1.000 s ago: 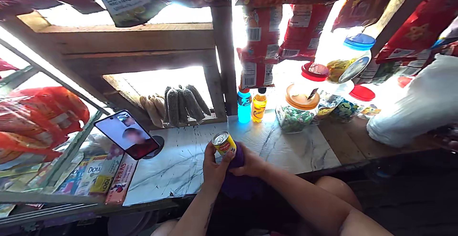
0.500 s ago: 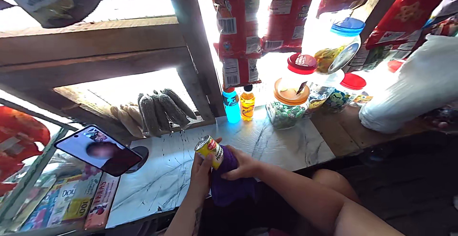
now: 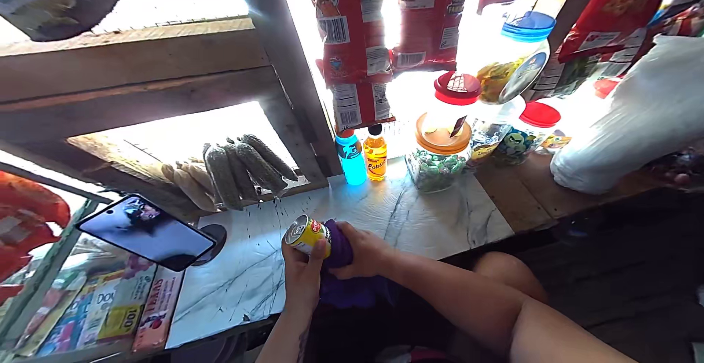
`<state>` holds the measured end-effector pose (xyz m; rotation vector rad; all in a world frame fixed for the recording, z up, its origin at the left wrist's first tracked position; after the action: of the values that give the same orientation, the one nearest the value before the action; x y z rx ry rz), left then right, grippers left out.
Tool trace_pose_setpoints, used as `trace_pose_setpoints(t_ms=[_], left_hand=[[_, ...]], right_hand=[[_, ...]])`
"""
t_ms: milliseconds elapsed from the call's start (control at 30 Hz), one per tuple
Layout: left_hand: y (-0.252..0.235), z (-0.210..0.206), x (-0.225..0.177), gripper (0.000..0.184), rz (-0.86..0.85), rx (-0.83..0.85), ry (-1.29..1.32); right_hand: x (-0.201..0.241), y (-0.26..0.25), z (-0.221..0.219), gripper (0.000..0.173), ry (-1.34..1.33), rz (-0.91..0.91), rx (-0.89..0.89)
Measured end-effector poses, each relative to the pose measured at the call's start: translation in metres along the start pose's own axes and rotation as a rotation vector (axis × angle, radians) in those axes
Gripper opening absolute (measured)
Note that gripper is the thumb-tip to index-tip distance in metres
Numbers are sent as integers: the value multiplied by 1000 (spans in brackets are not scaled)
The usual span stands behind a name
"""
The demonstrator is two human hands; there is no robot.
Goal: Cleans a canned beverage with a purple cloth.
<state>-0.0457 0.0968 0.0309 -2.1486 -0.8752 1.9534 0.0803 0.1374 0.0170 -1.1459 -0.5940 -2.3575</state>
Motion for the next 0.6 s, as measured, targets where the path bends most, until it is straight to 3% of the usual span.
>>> trace_pose_setpoints(t_ms=[67,200,267,433,600], left_hand=[[1,4,-2,90,2,50,34],[4,7,-6,63,9,178,142],[7,8,-6,58,37,193,156],[7,13,-8,56,59,136,112],[7,17,-10,55,80,42,65]], right_hand=[[-1,-2,1,92,-104,74,38],[-4,-4,1,87,-220,152,79],[-4,-4,1,83,-215,156,78],[-3,-2,2,61,-201,188,46],[-3,-1,2,57,-177,176,36]])
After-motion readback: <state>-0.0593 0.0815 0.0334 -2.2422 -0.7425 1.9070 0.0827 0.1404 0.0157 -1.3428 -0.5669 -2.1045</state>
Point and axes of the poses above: each hand's wrist, its own y-axis away from the middle knuckle, its own z-axis out of the back of the hand, x = y × z, the point moved 8 cm from there along -y, towards the middle knuckle, and after that the axes turned 14 degrees about -z, right-handed, at the moved point
